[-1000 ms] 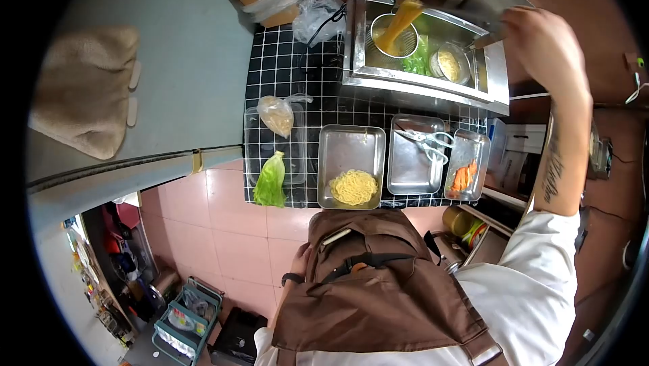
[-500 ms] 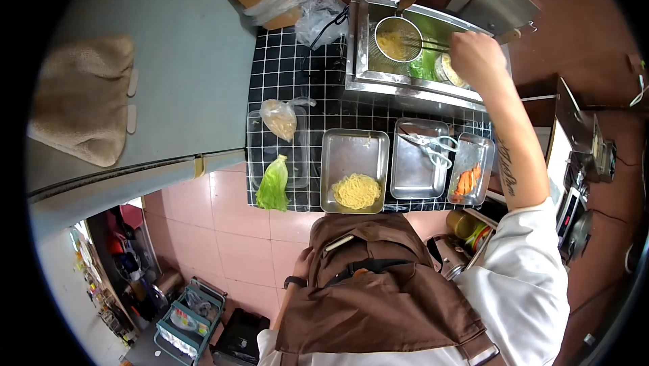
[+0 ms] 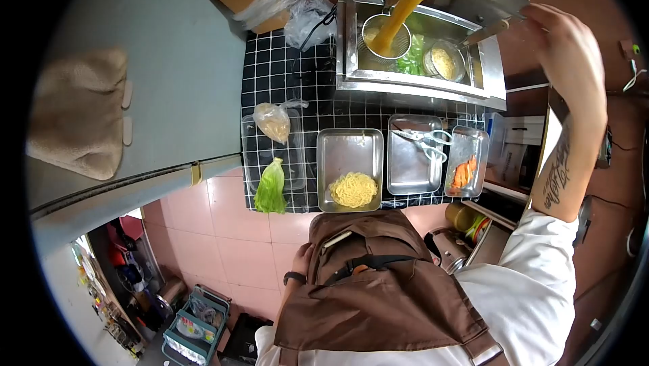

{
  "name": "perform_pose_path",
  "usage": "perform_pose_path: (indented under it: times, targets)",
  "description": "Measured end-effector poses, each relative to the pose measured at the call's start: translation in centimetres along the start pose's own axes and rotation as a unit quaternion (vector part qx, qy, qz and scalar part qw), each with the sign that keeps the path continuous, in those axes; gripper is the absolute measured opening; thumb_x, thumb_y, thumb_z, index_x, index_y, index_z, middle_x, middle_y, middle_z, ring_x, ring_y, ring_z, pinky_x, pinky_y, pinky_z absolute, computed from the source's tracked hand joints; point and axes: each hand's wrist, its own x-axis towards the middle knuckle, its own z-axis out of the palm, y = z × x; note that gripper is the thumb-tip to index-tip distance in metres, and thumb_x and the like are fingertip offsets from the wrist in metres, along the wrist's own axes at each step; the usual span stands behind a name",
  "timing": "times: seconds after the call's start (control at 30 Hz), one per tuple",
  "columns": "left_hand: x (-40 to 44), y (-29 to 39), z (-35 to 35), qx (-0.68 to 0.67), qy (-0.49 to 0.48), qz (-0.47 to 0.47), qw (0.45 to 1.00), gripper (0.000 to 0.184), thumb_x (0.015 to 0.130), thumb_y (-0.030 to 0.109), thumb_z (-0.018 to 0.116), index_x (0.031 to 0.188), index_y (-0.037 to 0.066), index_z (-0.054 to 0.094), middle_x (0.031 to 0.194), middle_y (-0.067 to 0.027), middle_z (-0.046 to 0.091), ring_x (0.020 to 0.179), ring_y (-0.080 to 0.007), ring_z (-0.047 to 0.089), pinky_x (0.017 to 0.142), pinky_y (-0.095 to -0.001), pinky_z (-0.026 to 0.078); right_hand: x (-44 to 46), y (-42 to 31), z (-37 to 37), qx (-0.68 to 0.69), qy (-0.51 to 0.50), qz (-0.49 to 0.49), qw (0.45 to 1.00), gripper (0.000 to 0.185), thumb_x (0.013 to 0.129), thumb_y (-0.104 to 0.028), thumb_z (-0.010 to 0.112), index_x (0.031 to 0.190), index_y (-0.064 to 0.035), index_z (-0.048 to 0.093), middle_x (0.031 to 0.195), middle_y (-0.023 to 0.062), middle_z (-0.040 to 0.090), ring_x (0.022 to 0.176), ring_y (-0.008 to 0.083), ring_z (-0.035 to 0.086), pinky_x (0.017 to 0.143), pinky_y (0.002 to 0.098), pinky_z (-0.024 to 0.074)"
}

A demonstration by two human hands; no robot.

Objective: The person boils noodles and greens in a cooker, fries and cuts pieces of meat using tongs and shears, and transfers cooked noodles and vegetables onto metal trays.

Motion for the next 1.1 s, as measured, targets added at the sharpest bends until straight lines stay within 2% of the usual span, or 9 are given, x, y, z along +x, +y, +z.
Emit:
perform_pose_path:
  times: [0.07,0.17,0.27,0.3,0.53,0.6,0.8,0.93,1.1]
  targets:
    - [0.4,0.3,-0.1,0.018,0.002,0.014,1.000,0.053,0.097,0.040,0.058,0.128,-0.003,0.060,0.122,-0.0228,0.066,0.118,-0.0300,0.061,0.100,-0.0362,0.046,-0.7,1.3,0.7,0.002,0.073,-0.001,0.997,0.018,0.092,-0.017,0.059,0.099,-0.0094,0.073,0.094,0.0166,0.071,0.090,0.0340,0.068,0.080,0.0437,0.0540]
    - [-0.1,1.1,-0.4,0.042,0.000,0.004,0.999,0.054,0.096,0.041,0.059,0.126,-0.003,0.061,0.122,-0.0233,0.066,0.118,-0.0306,0.061,0.099,-0.0371,0.047,-0.4,-1.0,3.8,0.061,-0.065,0.096,0.991,0.020,0.091,-0.019,0.058,0.101,-0.0096,0.072,0.096,0.0179,0.071,0.090,0.0348,0.069,0.080,0.0452,0.0542]
    - [0.6,-1.4,-0.4,0.058,0.021,0.010,0.998,0.054,0.096,0.042,0.060,0.125,-0.003,0.062,0.122,-0.0233,0.066,0.117,-0.0310,0.061,0.099,-0.0379,0.048,0.5,-3.4,10.0,0.043,-0.184,0.041,0.981,0.017,0.086,-0.008,0.055,0.089,-0.0057,0.071,0.088,0.0185,0.071,0.084,0.0358,0.070,0.075,0.0457,0.0562]
    - [0.7,-2.8,-0.5,0.063,0.032,0.017,0.997,0.054,0.096,0.042,0.060,0.125,-0.003,0.062,0.122,-0.0233,0.066,0.117,-0.0311,0.061,0.098,-0.0381,0.048,0.2,-3.9,12.9,0.020,-0.189,0.015,0.982,0.017,0.091,-0.017,0.055,0.090,-0.0078,0.070,0.091,0.0162,0.071,0.088,0.0354,0.069,0.079,0.0456,0.0552]
    - [-0.1,-4.4,0.5,-0.013,0.038,-0.005,0.999,0.051,0.095,0.042,0.061,0.123,-0.001,0.064,0.119,-0.0225,0.066,0.115,-0.0323,0.062,0.098,-0.0393,0.048,3.5,-11.5,19.0,0.027,-0.360,-0.075,0.930,0.017,0.088,-0.012,0.058,0.089,-0.0073,0.074,0.095,0.0105,0.075,0.088,0.0286,0.074,0.071,0.0391,0.0603]
    - [-1.1,-1.4,0.5,0.044,0.049,0.005,0.998,0.050,0.095,0.041,0.062,0.122,-0.001,0.064,0.118,-0.0225,0.067,0.115,-0.0321,0.062,0.097,-0.0392,0.049,4.0,-11.2,22.0,0.022,-0.344,-0.098,0.934,0.017,0.088,-0.010,0.057,0.092,-0.0062,0.074,0.097,0.0103,0.075,0.090,0.0287,0.074,0.072,0.0389,0.0605]
    - [0.2,-1.7,0.1,0.024,0.056,0.010,0.998,0.047,0.094,0.038,0.064,0.122,0.000,0.065,0.119,-0.0235,0.066,0.113,-0.0325,0.063,0.095,-0.0390,0.050,2.8,-2.6,6.4,0.014,-0.165,-0.034,0.986,0.015,0.085,-0.009,0.059,0.090,-0.0034,0.071,0.089,0.0160,0.072,0.084,0.0334,0.071,0.075,0.0440,0.0571]
    - [0.2,-0.1,-0.3,0.047,0.053,-0.003,0.997,0.053,0.092,0.044,0.065,0.122,0.000,0.065,0.118,-0.0242,0.066,0.112,-0.0333,0.063,0.095,-0.0398,0.050,0.7,0.1,-0.8,0.020,-0.009,-0.006,1.000,0.020,0.092,-0.014,0.058,0.104,-0.0050,0.071,0.099,0.0156,0.071,0.093,0.0365,0.066,0.084,0.0438,0.0520]
    - [1.4,-2.3,-1.1,0.053,0.065,-0.015,0.996,0.053,0.092,0.043,0.063,0.123,0.000,0.064,0.122,-0.0242,0.064,0.115,-0.0345,0.061,0.097,-0.0405,0.049,1.2,-2.3,4.7,-0.008,-0.117,0.020,0.993,0.015,0.085,-0.009,0.058,0.090,-0.0037,0.071,0.087,0.0159,0.072,0.086,0.0334,0.071,0.077,0.0430,0.0563]
